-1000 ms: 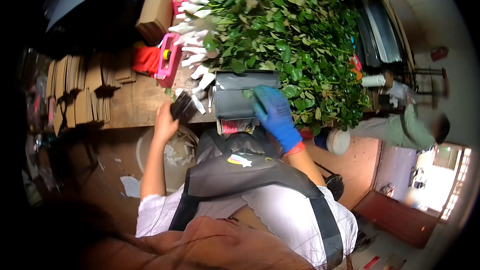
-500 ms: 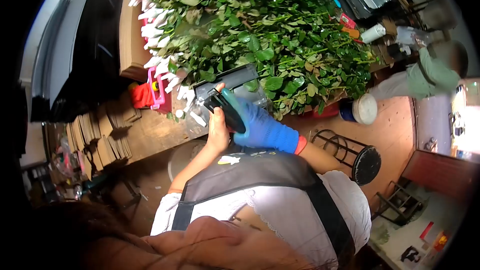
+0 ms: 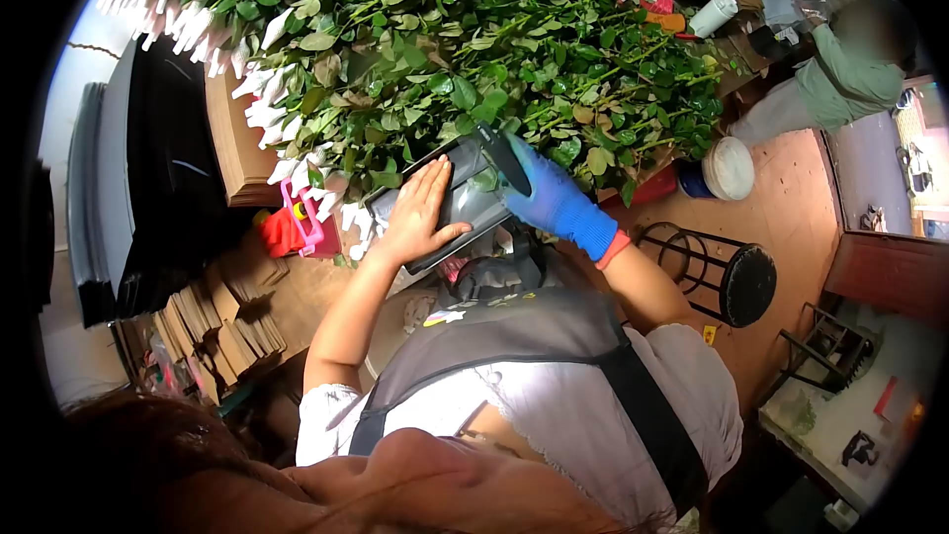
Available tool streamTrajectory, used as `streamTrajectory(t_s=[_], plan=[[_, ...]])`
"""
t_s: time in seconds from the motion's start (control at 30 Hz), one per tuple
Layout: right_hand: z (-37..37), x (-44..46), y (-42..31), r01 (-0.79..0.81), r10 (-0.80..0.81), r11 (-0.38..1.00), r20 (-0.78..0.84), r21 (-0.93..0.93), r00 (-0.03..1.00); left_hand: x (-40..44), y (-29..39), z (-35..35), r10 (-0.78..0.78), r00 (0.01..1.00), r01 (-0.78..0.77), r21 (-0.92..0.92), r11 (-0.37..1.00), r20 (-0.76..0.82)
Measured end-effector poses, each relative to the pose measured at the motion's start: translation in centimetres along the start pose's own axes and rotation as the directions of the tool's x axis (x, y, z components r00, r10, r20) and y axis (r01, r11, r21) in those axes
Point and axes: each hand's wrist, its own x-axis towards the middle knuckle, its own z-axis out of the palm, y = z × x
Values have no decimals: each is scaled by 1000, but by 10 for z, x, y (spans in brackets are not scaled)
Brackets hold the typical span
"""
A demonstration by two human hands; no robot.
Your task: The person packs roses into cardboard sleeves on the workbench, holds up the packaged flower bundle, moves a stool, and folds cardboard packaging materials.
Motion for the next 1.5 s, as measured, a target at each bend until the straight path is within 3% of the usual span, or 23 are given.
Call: streamTrajectory(t_s=[0.03, 0.13, 0.23, 0.37, 0.57, 0.67, 0.77, 0.83, 0.9, 0.97, 1.0, 1.03, 1.1, 1.13, 1.17, 1.23, 1.27, 1.3, 1.37, 1.43, 1.5], plan=[[-1, -4, -4, 48, -47, 996, 12, -71, 999, -3, 2, 3, -12, 1000, 12, 20, 1000, 10], [-22, -11, -35, -211, 327, 909, 301, -360, 896, -7, 2, 10, -37, 995, 29, 91, 995, 87], [-7, -7, -9, -177, 466, 749, 317, -638, 826, -7, 0, 17, -30, 992, 14, 138, 990, 118], [0, -2, -17, -134, 406, 778, 328, -615, 853, -8, 1, 16, -4, 994, -14, 164, 986, 105], [-10, 4, -3, -139, 330, 889, 398, -437, 856, -8, -2, 18, 25, 995, -42, 176, 984, 101], [0, 2, 11, -124, 268, 910, 334, -396, 904, -9, -1, 18, 8, 993, -29, 185, 982, 116], [8, 1, 21, -166, 322, 879, 298, -448, 899, -7, 0, 19, -3, 990, -27, 213, 977, 140], [1, 1, 23, -92, 247, 902, 328, -422, 912, -10, -2, 22, 10, 993, -35, 218, 975, 115], [-14, 5, 8, -67, 226, 918, 377, -392, 898, -13, 5, 19, -26, 1000, 27, 41, 999, -16], [-19, -2, -6, -60, 164, 909, 222, -412, 961, -21, 22, 15, -155, 982, 128, -219, 967, -107], [-14, -9, -8, -58, 116, 887, 98, -459, 988, -27, 37, 14, -284, 946, 191, -436, 880, -158], [-8, -16, -11, -69, 65, 863, -26, -500, 998, -36, 52, 19, -453, 884, 254, -693, 675, -118], [8, -24, -50, 4, 14, 970, 70, -245, 997, -46, 85, 22, -614, 783, 72, -967, 244, -97], [11, -29, -83, 259, -249, 964, 138, -54, 958, -54, 90, 23, -585, 810, -34, -999, 28, -44], [26, -31, -84, 286, -269, 958, 276, -22, 923, -63, 98, 29, -693, 719, -117, -972, -204, 58], [34, -29, -98, -44, -206, 896, 501, 442, 840, -73, 113, 8, -721, 692, -281, -907, -314, 35], [36, -25, -83, 262, -325, 939, 334, 222, 885, -87, 107, 11, -802, 596, -278, -932, -231, 21], [40, -18, -63, 210, -248, 964, 260, 164, 933, -108, 92, 18, -871, 492, -263, -953, -147, -2], [42, -9, -6, 48, -87, 951, 116, 304, 989, -157, 39, 56, -950, 312, 142, -987, 73, -25], [29, -6, 56, -24, 21, 899, 12, 438, 1000, -176, 8, 72, -973, 192, 631, -743, 222, -128], [15, -3, 75, -91, 122, 888, -41, 450, 992, -193, -18, 98, -969, 156, 747, -619, 243, -191]])
